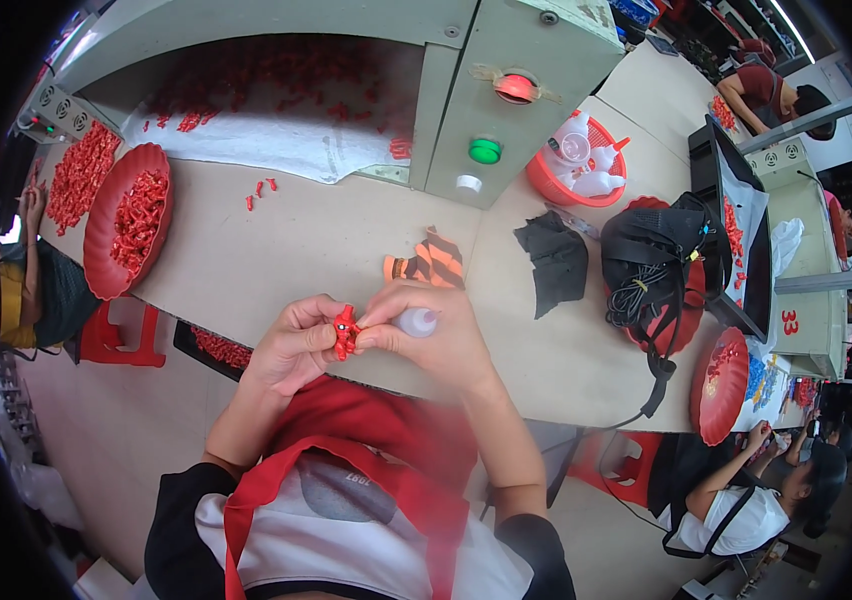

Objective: The person assembles small plastic figures by applying glue to the parts with a squeeze bottle and joining them together by hand.

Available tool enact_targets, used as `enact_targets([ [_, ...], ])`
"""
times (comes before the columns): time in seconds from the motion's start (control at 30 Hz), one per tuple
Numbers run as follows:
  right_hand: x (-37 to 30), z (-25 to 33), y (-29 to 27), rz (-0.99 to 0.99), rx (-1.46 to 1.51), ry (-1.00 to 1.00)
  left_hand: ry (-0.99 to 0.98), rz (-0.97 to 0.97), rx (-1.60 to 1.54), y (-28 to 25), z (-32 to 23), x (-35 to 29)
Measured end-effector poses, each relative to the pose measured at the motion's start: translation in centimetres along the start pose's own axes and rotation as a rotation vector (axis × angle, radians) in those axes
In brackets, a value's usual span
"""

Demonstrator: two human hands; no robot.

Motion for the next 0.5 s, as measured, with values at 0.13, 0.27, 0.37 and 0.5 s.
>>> enact_targets([
  [0.13, 0.1, 0.4, 0.2, -0.048, 0.049, 0.070, -0.019, 0.079, -0.124, -0.7, 0.0, 0.4],
  [0.27, 0.2, 0.5, -0.1, -0.026, 0.073, 0.090, -0.139, 0.166, -0.281, -0.8, 0.1, 0.9],
  [0.37, 0.4, 0.4, -0.1, -0.031, 0.013, 0.109, -0.195, 0.248, -0.353, -1.1, 0.2, 1.4],
  [0.5, 0.6, 0.8, 0.3, -0.026, 0.012, 0.106, -0.266, 0.304, -0.559, -2.0, 1.7, 1.7],
])
Point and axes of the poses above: each hand's wrist, its own x-axis towards the middle knuckle, its own y-axis out of the palm, z = x × y, the point moved 1 cm from there along x, towards the middle knuckle, and after that the axes turned 10 degrees about x, right-handed, at the moved point
